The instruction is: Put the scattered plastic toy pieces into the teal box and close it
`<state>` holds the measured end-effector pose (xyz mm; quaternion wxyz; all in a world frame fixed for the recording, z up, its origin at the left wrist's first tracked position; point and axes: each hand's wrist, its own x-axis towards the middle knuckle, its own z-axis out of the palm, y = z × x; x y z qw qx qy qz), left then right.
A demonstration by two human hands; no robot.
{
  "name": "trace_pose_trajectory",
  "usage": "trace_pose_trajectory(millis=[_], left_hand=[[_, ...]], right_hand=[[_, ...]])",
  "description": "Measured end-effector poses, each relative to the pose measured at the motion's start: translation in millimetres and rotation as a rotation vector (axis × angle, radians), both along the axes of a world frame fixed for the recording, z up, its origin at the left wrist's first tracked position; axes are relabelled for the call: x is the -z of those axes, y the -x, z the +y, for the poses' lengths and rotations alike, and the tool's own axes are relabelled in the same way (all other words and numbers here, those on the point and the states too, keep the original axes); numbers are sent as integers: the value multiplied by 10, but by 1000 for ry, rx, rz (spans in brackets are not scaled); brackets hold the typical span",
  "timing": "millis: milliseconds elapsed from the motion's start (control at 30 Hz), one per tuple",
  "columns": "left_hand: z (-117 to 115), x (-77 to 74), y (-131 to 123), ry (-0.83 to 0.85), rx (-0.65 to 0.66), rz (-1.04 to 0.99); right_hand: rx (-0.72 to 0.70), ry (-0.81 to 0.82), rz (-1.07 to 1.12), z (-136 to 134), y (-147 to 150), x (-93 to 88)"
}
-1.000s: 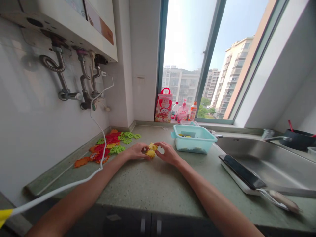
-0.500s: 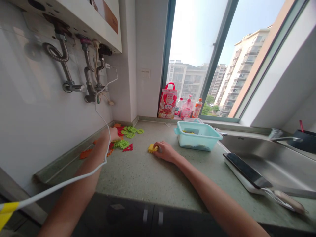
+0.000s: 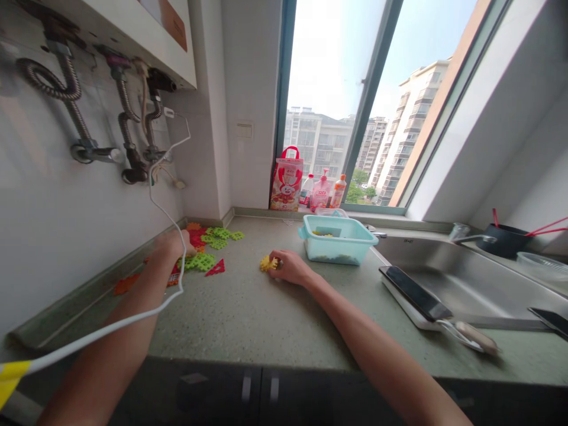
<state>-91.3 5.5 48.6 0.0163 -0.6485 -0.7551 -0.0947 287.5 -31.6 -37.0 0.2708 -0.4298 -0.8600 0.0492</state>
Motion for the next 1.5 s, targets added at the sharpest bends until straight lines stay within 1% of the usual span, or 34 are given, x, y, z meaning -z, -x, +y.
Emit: trace_pose_trajectory(millis=[67,100,167,267,400,467,500,567,633,700,733,767,800,867,933,967,1033,1133,1200,1300,1400,1500], left_hand=[[8,6,15,99,-99,72],[11,7,22,138,-128,105],[5,1,32,154,-127,132],[-29,-28,29,73,-121,129],[-57,-66,-54,-169,-97,90],[-48,-64,-156,-294,-31,45],[-43,-53,-227,-348,27,7],[-42,-4,-407,-415,194,-127],[-59,88,-626,-371,343,-334],[-86,225,-851,-223,428,-512],[-97,306,-954,-148,455,-539],[-106,389,-1046,-94,478,-509],[-111,471,-1125,-67,495,-437],[-109,610,-1238,-65,510,-273],[-100,696,-1302,-82,506,-177],[-96,717,-1321,-82,510,-167],[-95,724,-1344,-74,557,-184],[-103,676,-1351,-94,627,-243],[-99,626,-1324,-152,594,-237],[-66,538,-1213,-222,458,-117],[-16,441,-1025,-221,321,32],[23,337,-799,-204,205,123]], right_hand=[[30,-12,12,39,-63,8],[41,-15,23,57,-89,12],[57,-23,46,80,-122,16],[55,-42,66,85,-130,15],[44,-64,88,84,-116,23],[36,-74,119,97,-117,32],[35,-81,140,107,-119,37],[42,-95,184,128,-127,43],[54,-108,228,144,-134,45],[70,-119,265,154,-138,42],[77,-122,279,156,-140,40],[83,-124,287,157,-140,38],[85,-124,292,156,-139,35],[74,-122,295,149,-132,28],[63,-129,294,134,-113,15],[58,-137,296,123,-98,6],[45,-159,308,94,-56,-14],[14,-188,338,44,31,-30],[5,-184,345,16,96,-16],[-9,-108,265,-17,184,38],[-50,-7,121,-40,237,90],[-50,20,73,-53,255,108]])
